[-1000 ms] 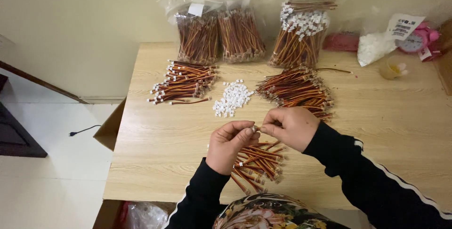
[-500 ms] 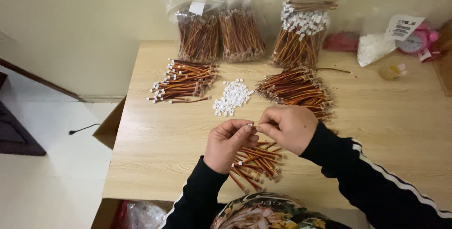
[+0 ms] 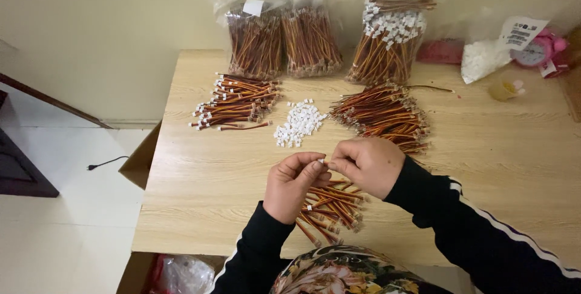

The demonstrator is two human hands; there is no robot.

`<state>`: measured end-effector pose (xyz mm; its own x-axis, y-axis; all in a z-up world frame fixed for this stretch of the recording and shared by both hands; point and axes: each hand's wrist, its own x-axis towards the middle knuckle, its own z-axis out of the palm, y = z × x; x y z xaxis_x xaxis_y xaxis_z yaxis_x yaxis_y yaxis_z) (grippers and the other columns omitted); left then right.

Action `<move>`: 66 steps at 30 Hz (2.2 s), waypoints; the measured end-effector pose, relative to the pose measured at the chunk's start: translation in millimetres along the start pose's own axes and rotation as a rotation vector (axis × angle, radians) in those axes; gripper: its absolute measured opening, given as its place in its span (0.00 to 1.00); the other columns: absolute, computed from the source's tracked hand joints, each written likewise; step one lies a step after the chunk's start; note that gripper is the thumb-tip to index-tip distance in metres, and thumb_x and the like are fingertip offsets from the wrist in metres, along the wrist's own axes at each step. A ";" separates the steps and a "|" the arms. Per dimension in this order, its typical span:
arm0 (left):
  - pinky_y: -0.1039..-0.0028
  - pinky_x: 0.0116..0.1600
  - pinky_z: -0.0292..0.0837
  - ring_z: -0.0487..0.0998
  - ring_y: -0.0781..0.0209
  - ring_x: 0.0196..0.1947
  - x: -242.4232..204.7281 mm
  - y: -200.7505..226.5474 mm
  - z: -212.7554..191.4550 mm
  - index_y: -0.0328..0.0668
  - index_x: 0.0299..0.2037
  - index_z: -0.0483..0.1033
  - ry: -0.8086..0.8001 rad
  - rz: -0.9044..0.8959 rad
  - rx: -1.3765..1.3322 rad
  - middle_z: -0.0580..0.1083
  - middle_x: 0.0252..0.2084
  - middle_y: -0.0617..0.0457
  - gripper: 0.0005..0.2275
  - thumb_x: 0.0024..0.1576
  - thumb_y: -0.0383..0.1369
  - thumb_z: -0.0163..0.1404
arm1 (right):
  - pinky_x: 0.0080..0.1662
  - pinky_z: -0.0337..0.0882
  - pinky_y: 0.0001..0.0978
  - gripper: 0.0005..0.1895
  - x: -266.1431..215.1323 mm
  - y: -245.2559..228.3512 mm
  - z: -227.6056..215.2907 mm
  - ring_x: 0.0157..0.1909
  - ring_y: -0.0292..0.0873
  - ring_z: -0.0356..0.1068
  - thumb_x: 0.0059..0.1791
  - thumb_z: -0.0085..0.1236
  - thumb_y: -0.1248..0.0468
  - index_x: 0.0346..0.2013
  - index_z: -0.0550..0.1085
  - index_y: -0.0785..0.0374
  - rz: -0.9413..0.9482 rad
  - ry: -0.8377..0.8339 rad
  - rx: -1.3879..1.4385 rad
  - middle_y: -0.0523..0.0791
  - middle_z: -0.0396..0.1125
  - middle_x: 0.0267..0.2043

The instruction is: Assembling small plastic connectors onto the ends of thin brown wires

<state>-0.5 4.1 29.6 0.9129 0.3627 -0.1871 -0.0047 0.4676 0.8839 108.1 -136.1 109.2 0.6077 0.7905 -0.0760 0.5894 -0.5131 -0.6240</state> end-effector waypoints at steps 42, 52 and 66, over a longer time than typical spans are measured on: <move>0.66 0.42 0.73 0.81 0.55 0.37 13.5 -130.4 -116.1 0.62 0.50 0.75 0.255 -0.427 1.134 0.81 0.32 0.57 0.15 0.53 0.44 0.51 | 0.52 0.68 0.46 0.18 -3.4 308.1 59.3 0.49 0.57 0.66 0.46 0.47 0.64 0.50 0.72 0.52 0.709 0.128 -0.274 0.48 0.61 0.56; 0.68 0.37 0.73 0.82 0.61 0.29 16.9 -121.8 -103.8 0.64 0.49 0.75 0.233 -0.273 1.145 0.81 0.31 0.61 0.15 0.51 0.43 0.52 | 0.52 0.68 0.44 0.14 14.2 279.4 26.4 0.49 0.47 0.68 0.53 0.43 0.53 0.44 0.75 0.51 0.766 -0.061 -0.327 0.44 0.68 0.51; 0.68 0.44 0.76 0.79 0.55 0.41 12.4 14.4 4.2 0.38 0.49 0.74 0.046 0.693 1.076 0.78 0.42 0.46 0.13 0.54 0.30 0.53 | 0.36 0.67 0.37 0.10 -8.0 110.8 -41.3 0.35 0.45 0.69 0.49 0.54 0.57 0.33 0.77 0.58 0.127 0.671 -0.229 0.45 0.72 0.36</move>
<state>12.5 12.0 41.8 0.8374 0.3049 0.4537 -0.1209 -0.7061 0.6977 190.6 -213.1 72.8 0.8317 0.3820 0.4030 0.5447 -0.7025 -0.4580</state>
